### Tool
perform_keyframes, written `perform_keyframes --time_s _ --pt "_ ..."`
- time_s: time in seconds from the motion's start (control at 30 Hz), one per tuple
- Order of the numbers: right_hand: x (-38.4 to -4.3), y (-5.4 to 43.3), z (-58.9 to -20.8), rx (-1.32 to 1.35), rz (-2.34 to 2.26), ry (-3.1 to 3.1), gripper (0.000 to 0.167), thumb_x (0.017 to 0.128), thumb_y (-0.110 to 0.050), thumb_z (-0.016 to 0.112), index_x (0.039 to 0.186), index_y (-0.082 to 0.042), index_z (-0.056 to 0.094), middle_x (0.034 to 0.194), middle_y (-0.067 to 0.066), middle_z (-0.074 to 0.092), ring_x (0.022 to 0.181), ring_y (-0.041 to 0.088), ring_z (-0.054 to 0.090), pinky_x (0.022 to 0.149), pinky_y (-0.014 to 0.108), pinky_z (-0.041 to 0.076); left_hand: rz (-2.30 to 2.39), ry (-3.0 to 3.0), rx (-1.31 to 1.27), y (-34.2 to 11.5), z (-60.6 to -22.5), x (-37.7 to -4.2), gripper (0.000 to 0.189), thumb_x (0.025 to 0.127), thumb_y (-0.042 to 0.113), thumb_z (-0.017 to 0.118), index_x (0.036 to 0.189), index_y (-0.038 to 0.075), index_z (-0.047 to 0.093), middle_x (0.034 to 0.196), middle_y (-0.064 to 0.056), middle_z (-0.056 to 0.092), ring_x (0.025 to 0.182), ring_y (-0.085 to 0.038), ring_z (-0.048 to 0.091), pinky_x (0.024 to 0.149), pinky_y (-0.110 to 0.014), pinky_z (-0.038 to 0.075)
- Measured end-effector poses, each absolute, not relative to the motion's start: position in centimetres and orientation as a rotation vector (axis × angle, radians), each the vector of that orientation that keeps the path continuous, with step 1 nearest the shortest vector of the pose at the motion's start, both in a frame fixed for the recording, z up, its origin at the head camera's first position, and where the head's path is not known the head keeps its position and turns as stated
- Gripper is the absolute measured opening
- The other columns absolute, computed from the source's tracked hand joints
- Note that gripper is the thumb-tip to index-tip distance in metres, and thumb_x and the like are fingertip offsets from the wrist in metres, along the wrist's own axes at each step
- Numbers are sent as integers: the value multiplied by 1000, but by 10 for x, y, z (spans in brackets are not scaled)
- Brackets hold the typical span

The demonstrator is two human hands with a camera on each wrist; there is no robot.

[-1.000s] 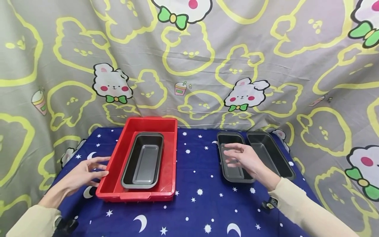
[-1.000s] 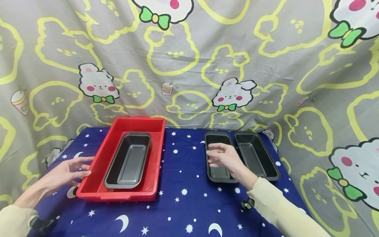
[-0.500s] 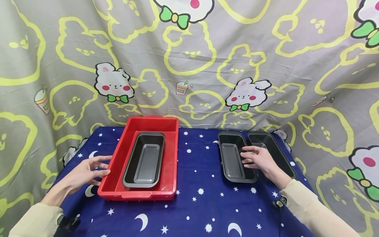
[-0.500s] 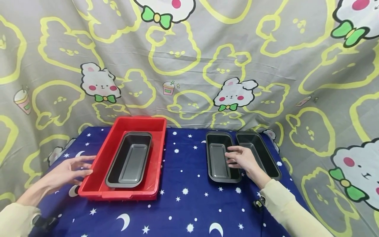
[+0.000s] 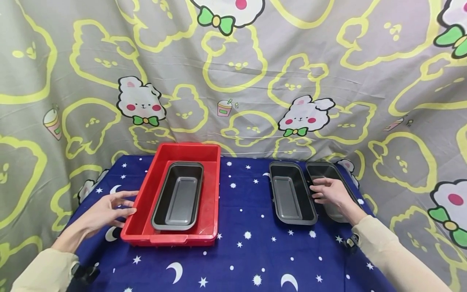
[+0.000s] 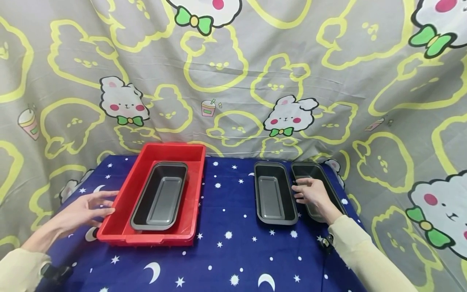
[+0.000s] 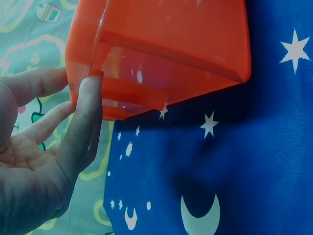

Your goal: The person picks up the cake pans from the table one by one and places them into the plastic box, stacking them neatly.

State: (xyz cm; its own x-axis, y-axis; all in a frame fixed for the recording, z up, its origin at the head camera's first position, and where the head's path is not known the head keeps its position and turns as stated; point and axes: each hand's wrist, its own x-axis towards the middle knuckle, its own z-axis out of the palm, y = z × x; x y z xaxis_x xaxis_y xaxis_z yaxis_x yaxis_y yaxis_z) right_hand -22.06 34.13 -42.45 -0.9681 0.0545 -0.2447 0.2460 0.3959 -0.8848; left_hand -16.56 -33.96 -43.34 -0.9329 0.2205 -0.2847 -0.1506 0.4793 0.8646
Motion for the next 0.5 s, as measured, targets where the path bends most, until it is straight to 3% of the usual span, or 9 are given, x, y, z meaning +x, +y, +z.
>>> perform_keyframes --time_s 0.17,0.5 --pt "-221 345 -427 271 -1598 2482 60 102 -9 66 147 20 42 104 4 78 76 10 76 71 31 67 1447 2367 61 -340 -433 -166 74 103 18 68 161 -7 29 135 -35 57 104 -26 75 77 -45 68" --pt "-222 345 -430 271 -1614 2423 62 101 -8 67 148 21 40 93 -5 75 77 10 76 72 32 67 1455 2366 61 -339 -434 -166 74 103 18 68 161 -7 30 135 -35 57 103 -27 76 76 -45 68"
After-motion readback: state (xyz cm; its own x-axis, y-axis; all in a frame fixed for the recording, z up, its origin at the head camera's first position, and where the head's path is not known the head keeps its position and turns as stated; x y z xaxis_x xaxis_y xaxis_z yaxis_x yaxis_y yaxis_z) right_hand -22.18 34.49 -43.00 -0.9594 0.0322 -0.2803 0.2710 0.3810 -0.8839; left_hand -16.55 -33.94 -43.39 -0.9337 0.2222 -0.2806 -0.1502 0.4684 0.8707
